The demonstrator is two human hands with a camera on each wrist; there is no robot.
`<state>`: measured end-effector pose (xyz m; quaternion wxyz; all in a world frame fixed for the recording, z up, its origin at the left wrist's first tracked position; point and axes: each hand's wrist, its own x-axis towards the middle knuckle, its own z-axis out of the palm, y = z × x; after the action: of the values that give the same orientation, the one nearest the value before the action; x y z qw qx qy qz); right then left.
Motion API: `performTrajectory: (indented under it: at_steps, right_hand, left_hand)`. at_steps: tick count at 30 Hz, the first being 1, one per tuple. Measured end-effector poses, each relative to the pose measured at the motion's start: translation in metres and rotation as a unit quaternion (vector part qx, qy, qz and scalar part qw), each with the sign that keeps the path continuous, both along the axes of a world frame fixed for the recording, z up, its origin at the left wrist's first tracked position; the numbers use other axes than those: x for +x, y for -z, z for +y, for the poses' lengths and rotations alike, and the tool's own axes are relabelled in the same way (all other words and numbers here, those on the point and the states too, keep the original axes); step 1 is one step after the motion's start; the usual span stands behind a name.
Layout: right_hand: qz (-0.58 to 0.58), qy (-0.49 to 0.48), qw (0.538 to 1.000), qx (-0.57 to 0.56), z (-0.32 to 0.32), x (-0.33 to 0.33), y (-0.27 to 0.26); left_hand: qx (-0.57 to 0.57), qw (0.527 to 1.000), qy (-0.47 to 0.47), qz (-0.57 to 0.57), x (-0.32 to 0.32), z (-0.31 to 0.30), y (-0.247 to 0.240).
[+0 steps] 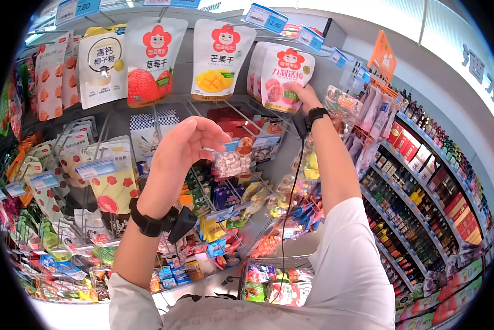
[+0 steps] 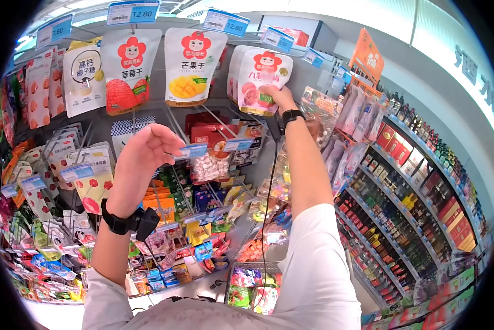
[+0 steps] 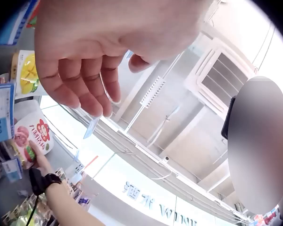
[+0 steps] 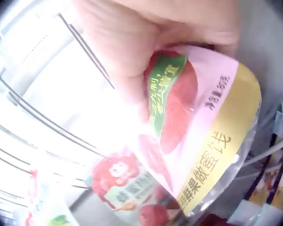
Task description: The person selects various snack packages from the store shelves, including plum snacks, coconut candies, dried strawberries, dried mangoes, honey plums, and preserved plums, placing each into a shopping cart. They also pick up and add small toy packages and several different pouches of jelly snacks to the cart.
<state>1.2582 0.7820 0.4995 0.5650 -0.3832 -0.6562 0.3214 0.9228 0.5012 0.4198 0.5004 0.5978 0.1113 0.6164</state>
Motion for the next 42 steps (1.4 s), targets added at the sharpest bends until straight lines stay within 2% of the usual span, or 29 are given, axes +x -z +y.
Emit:
performTrajectory:
  at_steps: [5, 9, 11, 12, 13, 17, 18, 19, 21, 22, 23, 25, 27, 29, 32, 33, 35, 36, 37, 38, 40, 41, 42]
  right_hand:
    - [0.054, -0.009, 0.998, -0.019, -0.084, 0.008, -0.042]
    - [0.139, -0.034, 0.989, -0.035, -0.149, 0.018, -0.041]
    - [0.164, -0.063, 0.984, 0.013, -0.176, 0.023, -0.034]
    - [0.128, -0.009, 0.991, 0.036, -0.199, 0.024, -0.03]
    - [0.112, -0.026, 0.992, 0.056, -0.22, 0.025, -0.021]
    - [0.016, 0.061, 0.994, 0.086, -0.292, 0.036, 0.056]
    - [0.01, 0.102, 0.991, 0.086, -0.307, 0.036, 0.087]
    - [0.003, 0.144, 0.986, 0.08, -0.319, 0.039, 0.121]
    - [0.16, 0.102, 0.982, 0.01, -0.342, 0.05, 0.183]
    - [0.15, 0.086, 0.984, -0.053, -0.353, 0.061, 0.21]
    - [0.171, 0.097, 0.978, -0.067, -0.362, 0.069, 0.233]
    - [0.203, 0.049, 0.953, -0.219, -0.386, 0.079, 0.282]
    - [0.23, 0.068, 0.948, -0.211, -0.404, 0.08, 0.33]
    - [0.272, 0.088, 0.929, -0.234, -0.422, 0.081, 0.36]
    - [0.281, 0.113, 0.919, -0.253, -0.446, 0.084, 0.37]
    - [0.215, 0.123, 0.929, -0.274, -0.451, 0.09, 0.375]
    - [0.206, 0.075, 0.903, -0.37, -0.464, 0.115, 0.392]
    - [0.249, 0.05, 0.881, -0.4, -0.47, 0.126, 0.393]
    - [0.254, 0.097, 0.877, -0.397, -0.479, 0.137, 0.409]
    - [0.295, 0.102, 0.86, -0.404, -0.487, 0.149, 0.426]
    - [0.377, 0.08, 0.806, -0.449, -0.505, 0.164, 0.438]
    - [0.381, 0.056, 0.788, -0.481, -0.512, 0.174, 0.462]
    - [0.38, 0.079, 0.775, -0.498, -0.521, 0.179, 0.487]
  left_hand:
    - [-0.01, 1.0, 0.01, 0.015, 0.032, 0.012, -0.002]
    - [-0.028, 0.999, 0.009, 0.029, 0.074, 0.027, 0.007]
    - [-0.042, 0.998, 0.023, 0.027, 0.1, 0.03, 0.007]
    - [-0.039, 0.998, 0.027, 0.029, 0.112, 0.031, 0.006]
    - [-0.048, 0.998, 0.048, 0.015, 0.125, 0.031, 0.006]
    - [-0.088, 0.988, 0.129, -0.001, 0.177, 0.026, 0.027]
    - [-0.02, 0.995, 0.088, 0.035, 0.187, 0.023, 0.043]
    - [0.006, 0.997, 0.0, 0.077, 0.199, 0.017, 0.065]
    - [-0.029, 0.99, 0.047, 0.127, 0.209, 0.007, 0.114]
    - [-0.073, 0.986, 0.059, 0.14, 0.212, 0.004, 0.141]
    - [-0.087, 0.981, 0.069, 0.162, 0.216, 0.001, 0.164]
    - [-0.16, 0.959, 0.091, 0.214, 0.219, -0.008, 0.211]
    - [-0.14, 0.949, 0.116, 0.257, 0.221, -0.013, 0.256]
    - [-0.19, 0.93, 0.158, 0.272, 0.224, -0.026, 0.269]
    - [-0.233, 0.902, 0.198, 0.305, 0.233, -0.035, 0.283]
    - [-0.25, 0.896, 0.205, 0.306, 0.239, -0.036, 0.29]
    - [-0.296, 0.855, 0.249, 0.347, 0.243, -0.036, 0.302]
    - [-0.281, 0.853, 0.286, 0.333, 0.25, -0.034, 0.314]
    - [-0.256, 0.834, 0.3, 0.387, 0.255, -0.034, 0.317]
    - [-0.254, 0.819, 0.321, 0.401, 0.264, -0.034, 0.328]
    - [-0.255, 0.779, 0.357, 0.449, 0.278, -0.04, 0.345]
    - [-0.274, 0.775, 0.38, 0.424, 0.286, -0.043, 0.369]
    - [-0.29, 0.764, 0.382, 0.432, 0.292, -0.048, 0.392]
